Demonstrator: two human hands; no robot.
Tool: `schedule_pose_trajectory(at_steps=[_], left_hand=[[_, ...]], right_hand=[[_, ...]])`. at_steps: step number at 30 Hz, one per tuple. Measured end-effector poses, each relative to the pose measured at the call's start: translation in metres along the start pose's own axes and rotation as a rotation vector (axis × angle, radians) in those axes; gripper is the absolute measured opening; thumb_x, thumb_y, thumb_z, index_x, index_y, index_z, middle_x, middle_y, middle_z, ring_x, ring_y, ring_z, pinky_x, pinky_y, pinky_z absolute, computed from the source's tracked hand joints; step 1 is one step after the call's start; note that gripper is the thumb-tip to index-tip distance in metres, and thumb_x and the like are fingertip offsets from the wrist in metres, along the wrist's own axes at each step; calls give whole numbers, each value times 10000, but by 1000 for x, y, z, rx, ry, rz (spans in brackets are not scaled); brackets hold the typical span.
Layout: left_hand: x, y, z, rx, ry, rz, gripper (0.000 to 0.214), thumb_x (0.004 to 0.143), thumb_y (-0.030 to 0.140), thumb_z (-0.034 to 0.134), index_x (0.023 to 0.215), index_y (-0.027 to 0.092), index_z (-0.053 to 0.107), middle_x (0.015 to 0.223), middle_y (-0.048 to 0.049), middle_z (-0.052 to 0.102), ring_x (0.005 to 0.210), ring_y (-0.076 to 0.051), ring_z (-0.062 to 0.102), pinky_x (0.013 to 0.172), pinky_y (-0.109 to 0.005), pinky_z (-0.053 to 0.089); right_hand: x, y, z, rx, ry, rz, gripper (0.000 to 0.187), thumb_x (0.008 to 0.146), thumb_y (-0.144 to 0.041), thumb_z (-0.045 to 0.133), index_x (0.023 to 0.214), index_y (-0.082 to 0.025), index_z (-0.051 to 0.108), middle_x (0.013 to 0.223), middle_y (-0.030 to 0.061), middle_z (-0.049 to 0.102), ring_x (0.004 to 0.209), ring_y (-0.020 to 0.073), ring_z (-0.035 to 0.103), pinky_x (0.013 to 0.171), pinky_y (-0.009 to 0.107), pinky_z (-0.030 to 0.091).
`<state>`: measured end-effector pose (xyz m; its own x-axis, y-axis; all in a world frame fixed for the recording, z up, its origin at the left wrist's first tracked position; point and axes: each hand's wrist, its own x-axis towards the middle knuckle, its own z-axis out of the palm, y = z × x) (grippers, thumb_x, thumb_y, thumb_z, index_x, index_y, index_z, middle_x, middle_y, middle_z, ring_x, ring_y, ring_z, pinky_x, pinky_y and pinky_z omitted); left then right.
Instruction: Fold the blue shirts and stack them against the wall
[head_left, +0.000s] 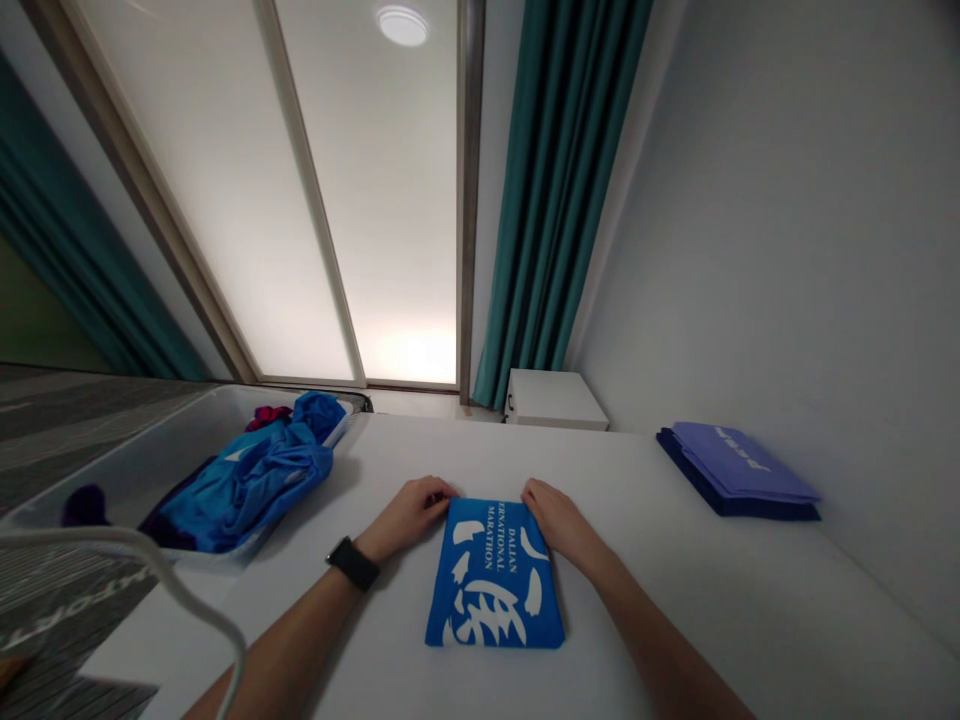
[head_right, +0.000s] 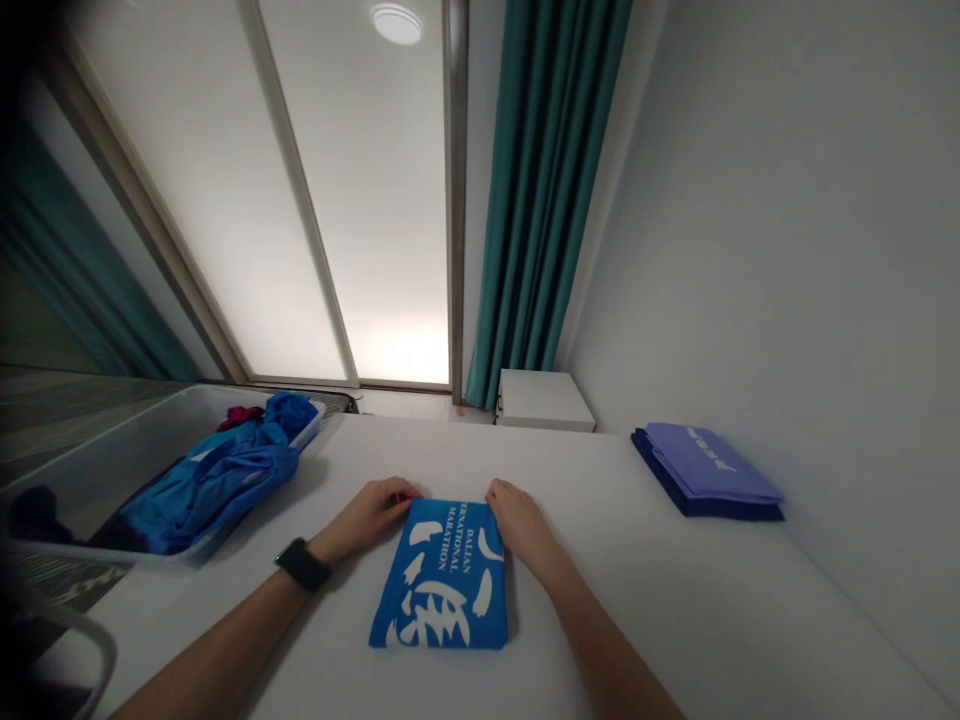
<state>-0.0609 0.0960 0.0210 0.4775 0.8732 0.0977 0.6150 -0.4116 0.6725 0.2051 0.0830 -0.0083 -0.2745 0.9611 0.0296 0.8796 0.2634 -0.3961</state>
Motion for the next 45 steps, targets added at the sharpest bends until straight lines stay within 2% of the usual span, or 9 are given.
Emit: schedule_pose_trajectory(at_steps=[9, 16, 21, 24, 26, 29, 32, 39, 45], left_hand=[[-3, 13, -3, -11, 25, -45, 345, 939, 382, 428, 1057, 187, 688, 1030, -69, 703, 930, -204, 629, 848, -311, 471], [0, 19, 11, 184, 8, 8, 324, 943, 417, 459, 918, 201, 699, 949, -54, 641, 917, -205, 582, 831, -321, 436], [1, 15, 14, 200, 24, 12, 324, 960, 374, 426, 877, 193, 682, 914, -53, 630, 900, -201, 574, 813, -319, 429], [1, 13, 16, 224, 38, 10, 322, 968, 367, 418, 865, 195, 669, 903, -48, 627, 901, -200, 576, 814, -322, 416], [1, 10, 18, 244, 45, 2, 308, 968, 367, 422, 869, 201, 661, 906, -42, 630, 909, -199, 578, 818, -324, 407], [1, 5, 21, 275, 54, 1, 284, 966, 362, 432, 879, 206, 653, 917, -37, 635, 921, -199, 577, 817, -326, 395], [0, 5, 22, 305, 65, -3, 279, 968, 356, 429, 885, 208, 650, 938, -38, 640, 932, -202, 576, 812, -334, 384], [-7, 9, 14, 421, 86, -85, 303, 975, 370, 404, 877, 211, 642, 943, -37, 648, 938, -215, 580, 811, -363, 341], [-32, 15, -4, 481, 78, -173, 314, 967, 360, 368, 849, 199, 610, 922, -53, 649, 900, -218, 585, 785, -362, 330]], right_hand=[[-3, 1, -1, 181, 84, -22, 208, 954, -204, 373, 834, -209, 543, 888, 41, 642, 839, 167, 586, 767, 272, 407], [-2, 1, -4, 199, 105, -33, 244, 962, -198, 353, 885, -201, 584, 917, 48, 643, 884, 168, 596, 812, 280, 430], [-21, -16, -16, 152, 185, -44, 284, 973, -211, 338, 1047, -185, 611, 1067, 94, 613, 1039, 201, 567, 950, 340, 425], [-46, -37, -23, 51, 149, -77, 319, 967, -262, 394, 1215, -180, 575, 1267, 140, 544, 1216, 260, 477, 1030, 435, 385], [-65, -50, -27, 10, 54, -208, 435, 928, -349, 513, 1344, -224, 493, 1418, 123, 449, 1339, 289, 361, 1105, 507, 294], [-88, -61, -31, -58, -100, -407, 803, 758, -470, 737, 1448, -296, 364, 1535, 94, 322, 1423, 332, 216, 1153, 600, 132], [-100, -58, -29, -143, -122, -482, 946, 709, -446, 794, 1490, -316, 276, 1567, 96, 266, 1440, 347, 173, 1146, 632, 104], [-90, -37, -21, -326, 77, -459, 731, 828, -352, 703, 1462, -291, 345, 1516, 115, 370, 1409, 316, 280, 1145, 591, 186], [-58, -12, -21, -372, 133, -401, 648, 842, -206, 662, 1431, -275, 399, 1508, 125, 382, 1398, 308, 312, 1141, 573, 210]])
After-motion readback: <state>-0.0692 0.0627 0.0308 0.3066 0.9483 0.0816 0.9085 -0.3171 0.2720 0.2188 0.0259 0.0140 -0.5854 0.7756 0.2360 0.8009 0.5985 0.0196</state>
